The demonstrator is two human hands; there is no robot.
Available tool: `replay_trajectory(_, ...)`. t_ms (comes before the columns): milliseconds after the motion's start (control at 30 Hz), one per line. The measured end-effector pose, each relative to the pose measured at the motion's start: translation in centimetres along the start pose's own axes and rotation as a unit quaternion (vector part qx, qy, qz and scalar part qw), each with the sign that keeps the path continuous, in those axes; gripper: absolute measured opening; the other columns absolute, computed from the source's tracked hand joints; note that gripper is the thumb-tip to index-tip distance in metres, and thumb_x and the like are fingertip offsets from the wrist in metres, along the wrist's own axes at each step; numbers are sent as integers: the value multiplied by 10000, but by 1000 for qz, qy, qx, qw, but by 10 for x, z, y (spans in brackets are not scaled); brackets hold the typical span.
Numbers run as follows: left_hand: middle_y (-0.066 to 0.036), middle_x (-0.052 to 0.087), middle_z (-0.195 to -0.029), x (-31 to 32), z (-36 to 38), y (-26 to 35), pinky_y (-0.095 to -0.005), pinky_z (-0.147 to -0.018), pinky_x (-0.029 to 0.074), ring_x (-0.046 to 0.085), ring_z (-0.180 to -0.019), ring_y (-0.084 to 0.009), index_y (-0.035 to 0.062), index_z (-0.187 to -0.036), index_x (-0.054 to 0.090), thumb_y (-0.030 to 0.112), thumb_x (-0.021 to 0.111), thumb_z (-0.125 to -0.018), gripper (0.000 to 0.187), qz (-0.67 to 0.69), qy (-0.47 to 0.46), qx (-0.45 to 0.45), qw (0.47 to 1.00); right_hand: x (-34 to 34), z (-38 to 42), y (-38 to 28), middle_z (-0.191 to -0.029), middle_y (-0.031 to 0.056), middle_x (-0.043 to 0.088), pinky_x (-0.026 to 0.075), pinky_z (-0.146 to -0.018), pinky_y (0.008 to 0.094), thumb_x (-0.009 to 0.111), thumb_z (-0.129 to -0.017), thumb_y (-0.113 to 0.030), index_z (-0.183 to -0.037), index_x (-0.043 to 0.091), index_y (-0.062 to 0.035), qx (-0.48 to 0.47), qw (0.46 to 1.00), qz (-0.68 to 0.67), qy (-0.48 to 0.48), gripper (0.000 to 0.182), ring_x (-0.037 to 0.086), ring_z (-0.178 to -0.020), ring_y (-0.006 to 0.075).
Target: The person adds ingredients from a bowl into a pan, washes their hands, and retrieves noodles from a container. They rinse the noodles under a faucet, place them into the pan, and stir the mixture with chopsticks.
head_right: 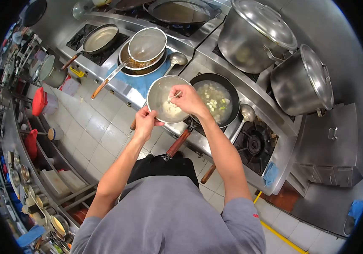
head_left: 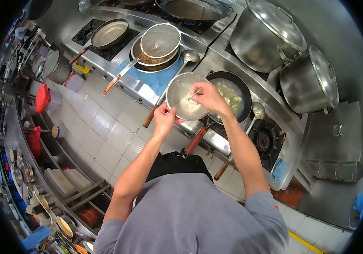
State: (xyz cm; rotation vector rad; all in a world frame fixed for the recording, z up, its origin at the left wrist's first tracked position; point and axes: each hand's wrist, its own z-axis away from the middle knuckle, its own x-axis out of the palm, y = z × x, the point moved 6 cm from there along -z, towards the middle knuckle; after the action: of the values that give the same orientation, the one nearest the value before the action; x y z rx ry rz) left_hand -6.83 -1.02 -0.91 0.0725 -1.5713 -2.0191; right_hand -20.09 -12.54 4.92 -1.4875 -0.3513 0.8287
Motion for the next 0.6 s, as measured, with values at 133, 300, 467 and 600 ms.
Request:
replay_trajectory(133, -47, 557, -738, 13, -6, -4, -259, -503, 589, 608, -555, -141, -37, -813, 562, -23, 524, -838, 48, 0, 5, -19, 1000, -21, 4, -1, -771, 30, 606, 454, -627, 267, 614, -763, 1, -836, 606, -14, -50, 994, 78, 58, 75, 578, -716, 102)
replay_trajectory(300, -72, 601, -790, 23, -6, -8, -256, -513, 590, 632, -574, -159, -48, -852, 582, -32, 523, -834, 64, -13, 5, -23, 1000, -17, 13, -14, -808, 173, 613, 473, -654, 379, 600, -713, -27, -825, 599, -23, -191, 955, 202, 103, 112, 611, -759, 330)
replay_trajectory(467, -78, 621, -795, 14, -6, -15, -254, -518, 589, 644, -592, -155, -43, -919, 607, -32, 519, -838, 120, -23, 2, -37, 999, -26, 12, 12, -804, 98, 628, 487, -673, 329, 606, -756, 18, -814, 595, -16, -119, 983, 86, 114, 68, 621, -770, 223)
replay_trajectory(600, -97, 635, -819, -17, -1, -18, -260, -530, 592, 654, -614, -170, -42, -900, 592, -25, 518, -837, 98, -34, 30, -20, 999, -90, 10, 46, -761, -8, 631, 468, -623, 218, 638, -815, 35, -834, 608, -23, -51, 985, -69, 151, 68, 582, -708, 59)
